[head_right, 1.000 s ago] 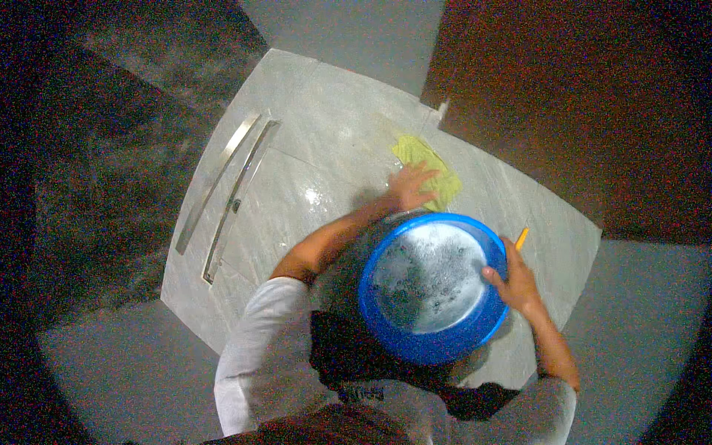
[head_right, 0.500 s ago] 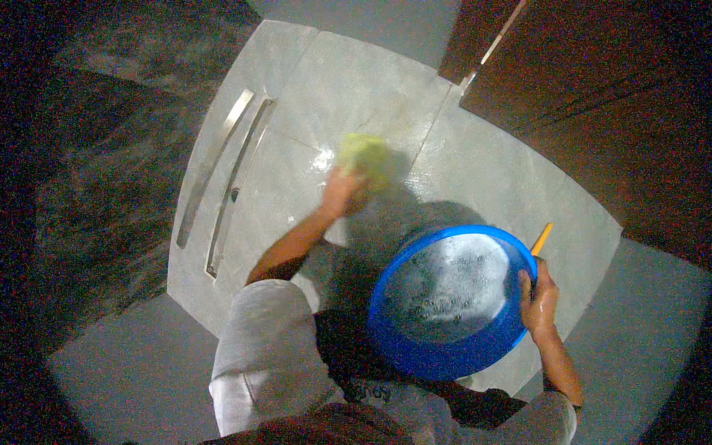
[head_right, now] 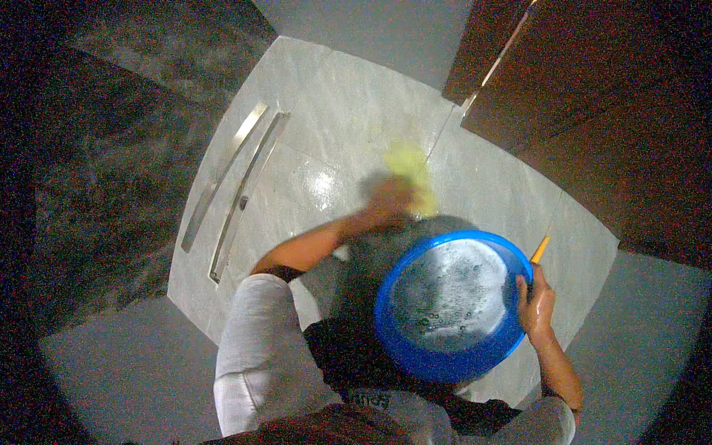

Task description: The person kneels on a tiled floor and scrubs it with a yellow cloth and a small yellow scraper. They repeatedly dip the cloth into a blue bucket of soapy water, wipe the floor, and scrape the surface, moving across different sections of the room.

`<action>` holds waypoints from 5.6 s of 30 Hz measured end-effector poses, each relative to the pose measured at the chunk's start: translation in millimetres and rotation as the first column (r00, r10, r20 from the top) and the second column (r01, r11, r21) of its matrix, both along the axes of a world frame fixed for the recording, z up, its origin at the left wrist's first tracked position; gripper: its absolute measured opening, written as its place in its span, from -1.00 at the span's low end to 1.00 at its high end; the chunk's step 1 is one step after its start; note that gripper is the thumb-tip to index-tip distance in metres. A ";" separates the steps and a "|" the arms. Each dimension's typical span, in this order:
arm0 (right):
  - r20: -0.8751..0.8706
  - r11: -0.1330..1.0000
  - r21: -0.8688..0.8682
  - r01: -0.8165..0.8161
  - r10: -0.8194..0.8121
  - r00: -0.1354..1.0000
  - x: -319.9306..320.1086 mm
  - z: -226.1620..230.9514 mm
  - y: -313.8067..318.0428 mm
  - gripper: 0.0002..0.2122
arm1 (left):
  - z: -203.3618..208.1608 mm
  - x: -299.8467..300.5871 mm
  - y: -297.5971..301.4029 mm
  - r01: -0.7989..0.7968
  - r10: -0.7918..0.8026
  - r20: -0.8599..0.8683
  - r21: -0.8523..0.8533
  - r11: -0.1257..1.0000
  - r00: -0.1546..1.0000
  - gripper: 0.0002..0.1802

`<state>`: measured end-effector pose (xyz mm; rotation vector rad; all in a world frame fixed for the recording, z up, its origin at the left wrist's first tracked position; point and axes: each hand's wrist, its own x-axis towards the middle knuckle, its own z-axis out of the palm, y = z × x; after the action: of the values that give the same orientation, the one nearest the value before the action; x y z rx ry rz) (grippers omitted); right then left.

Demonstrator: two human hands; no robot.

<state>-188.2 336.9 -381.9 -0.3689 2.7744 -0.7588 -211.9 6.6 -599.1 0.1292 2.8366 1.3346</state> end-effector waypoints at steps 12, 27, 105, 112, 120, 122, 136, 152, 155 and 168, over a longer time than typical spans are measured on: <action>0.009 1.000 -0.027 -0.009 0.010 1.000 -4.3 -2.1 -5.4 -0.84 | -46.5 -127.1 -40.6 -0.217 0.034 -0.397 -0.427 0.878 0.917 -0.53; 0.032 0.999 -0.051 -0.017 0.019 0.999 -3.2 -14.3 1.8 -0.84 | 30.6 68.1 -155.6 -0.637 0.462 -0.462 -0.365 0.678 0.757 -0.52; 0.881 0.431 -0.467 0.773 0.152 0.447 39.5 54.3 -229.3 -0.47 | 276.2 78.1 -22.2 -0.284 0.163 0.305 0.409 0.867 0.938 -0.71; 0.866 0.024 -0.348 0.937 0.390 0.311 22.8 4.5 -263.5 -0.52 | 297.6 99.8 -48.5 -0.462 0.091 0.461 0.815 0.349 0.883 -0.53; 0.874 -0.093 -0.342 0.935 0.334 0.353 31.8 19.9 -308.5 -0.66 | 211.0 120.8 -62.0 -0.568 0.017 0.568 0.820 0.069 0.823 -0.37; 0.896 -0.028 -0.386 0.922 0.226 0.382 39.1 18.8 -312.1 -0.65 | 201.8 118.0 -70.8 -0.489 -0.027 0.488 0.871 -0.054 0.872 -0.38; 0.688 -0.080 -0.412 0.908 0.625 0.368 -31.0 37.5 -185.1 -0.33 | 298.0 26.8 36.1 0.067 -0.003 -0.093 0.701 0.710 0.996 -0.69; 0.129 0.273 -0.937 0.217 -0.308 0.943 -52.2 -9.0 131.8 -0.91 | 232.3 -19.4 342.7 -0.419 -0.194 0.436 0.900 0.124 0.879 -0.54; 0.131 0.402 -0.836 0.374 -0.515 0.847 -31.2 -30.3 183.9 -0.88 | 194.4 -6.8 396.8 -0.560 -0.360 0.531 0.828 0.026 0.768 -0.53; -0.342 0.840 -0.536 0.082 -0.305 0.889 46.2 -100.7 228.6 -0.86 | 41.3 43.7 439.5 -0.674 -0.818 0.401 0.738 0.022 0.412 -0.61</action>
<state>-142.0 565.5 -482.6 -0.3717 2.9866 -1.6651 -168.2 446.1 -557.9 -0.3365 0.3079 2.0678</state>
